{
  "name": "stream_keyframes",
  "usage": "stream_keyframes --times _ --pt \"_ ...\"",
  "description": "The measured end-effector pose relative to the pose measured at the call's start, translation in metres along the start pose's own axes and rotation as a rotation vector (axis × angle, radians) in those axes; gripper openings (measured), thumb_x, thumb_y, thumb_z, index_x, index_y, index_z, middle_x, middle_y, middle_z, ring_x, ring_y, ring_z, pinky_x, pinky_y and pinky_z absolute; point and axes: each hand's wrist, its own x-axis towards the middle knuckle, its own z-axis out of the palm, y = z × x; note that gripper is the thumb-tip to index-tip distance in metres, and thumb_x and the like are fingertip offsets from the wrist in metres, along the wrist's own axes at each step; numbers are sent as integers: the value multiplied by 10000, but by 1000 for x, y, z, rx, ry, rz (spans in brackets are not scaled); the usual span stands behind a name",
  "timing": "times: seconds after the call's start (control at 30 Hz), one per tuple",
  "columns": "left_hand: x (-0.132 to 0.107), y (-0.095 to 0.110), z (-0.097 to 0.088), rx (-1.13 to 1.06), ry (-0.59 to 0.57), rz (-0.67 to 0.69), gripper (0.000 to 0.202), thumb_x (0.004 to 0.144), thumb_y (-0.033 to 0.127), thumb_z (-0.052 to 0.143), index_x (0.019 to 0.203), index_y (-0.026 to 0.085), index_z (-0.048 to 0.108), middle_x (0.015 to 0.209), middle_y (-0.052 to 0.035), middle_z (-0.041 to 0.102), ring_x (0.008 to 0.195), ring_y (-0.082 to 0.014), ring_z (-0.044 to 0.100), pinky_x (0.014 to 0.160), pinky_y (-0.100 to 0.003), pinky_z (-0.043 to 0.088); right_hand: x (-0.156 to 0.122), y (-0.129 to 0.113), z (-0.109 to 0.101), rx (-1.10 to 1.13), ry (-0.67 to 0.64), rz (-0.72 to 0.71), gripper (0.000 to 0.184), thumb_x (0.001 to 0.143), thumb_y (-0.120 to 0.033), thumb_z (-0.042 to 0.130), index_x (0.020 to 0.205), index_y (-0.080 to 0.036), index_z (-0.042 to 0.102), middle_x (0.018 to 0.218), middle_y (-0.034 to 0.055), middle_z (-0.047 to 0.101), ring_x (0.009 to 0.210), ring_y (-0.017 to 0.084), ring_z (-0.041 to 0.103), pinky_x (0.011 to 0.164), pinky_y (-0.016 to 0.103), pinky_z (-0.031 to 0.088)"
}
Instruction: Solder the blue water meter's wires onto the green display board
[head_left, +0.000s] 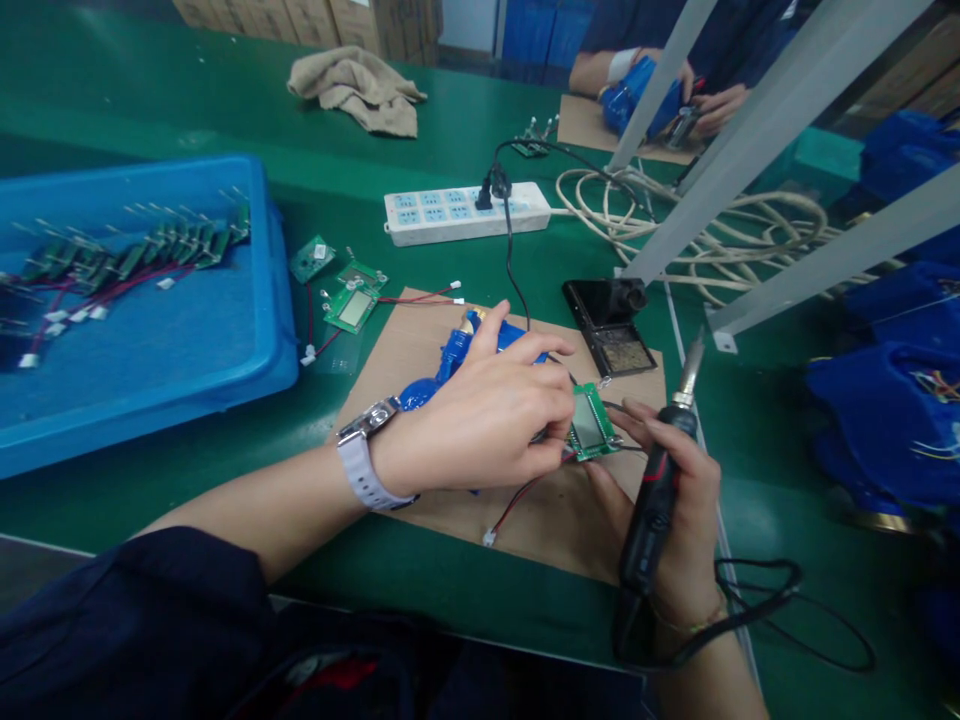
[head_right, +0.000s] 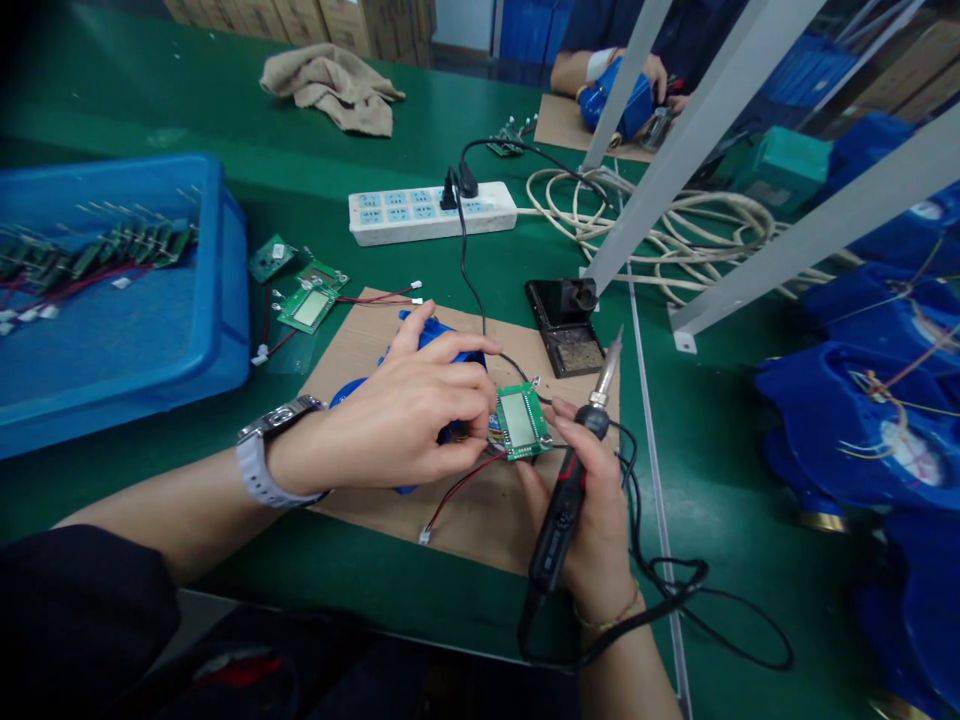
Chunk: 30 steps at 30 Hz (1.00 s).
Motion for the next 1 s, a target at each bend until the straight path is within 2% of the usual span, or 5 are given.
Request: stream_keyframes --times 0.2,0.57,0.77,0.87,1.0 --pt "0 -2 4 67 -5 15 133 792 201 583 663 192 611 865 8 687 1253 -260 469 1123 -670 65 -2 -5 11 -62 17 -51 671 739 -89 715 1330 -237 434 1259 96 565 1191 239 551 996 441 502" --pt "3 0 7 129 -30 17 142 832 230 584 708 201 646 917 5 688 1255 -267 469 1130 -668 75 -2 -4 3 -82 -35 -84 703 740 -115 730 1361 -214 416 1268 108 577 1180 245 564 1006 422 484" --pt "3 1 7 153 -33 25 171 858 259 575 718 204 656 907 10 682 1236 -275 478 1121 -679 89 -2 -15 -4 -246 95 -47 608 779 -87 690 1331 -226 476 1179 51 651 1100 191 607 966 352 506" --pt "4 1 7 146 -37 21 183 872 268 567 726 210 660 880 16 679 1240 -267 473 1132 -663 94 -2 -19 -5 -222 133 11 608 789 -62 671 1335 -234 469 1167 54 658 1081 185 617 966 366 508" --pt "4 2 7 132 -37 7 172 868 251 571 726 212 661 859 19 682 1246 -259 469 1142 -654 79 -4 -12 -4 -164 17 -2 608 785 -107 687 1336 -230 461 1215 75 626 1082 214 618 935 402 531"
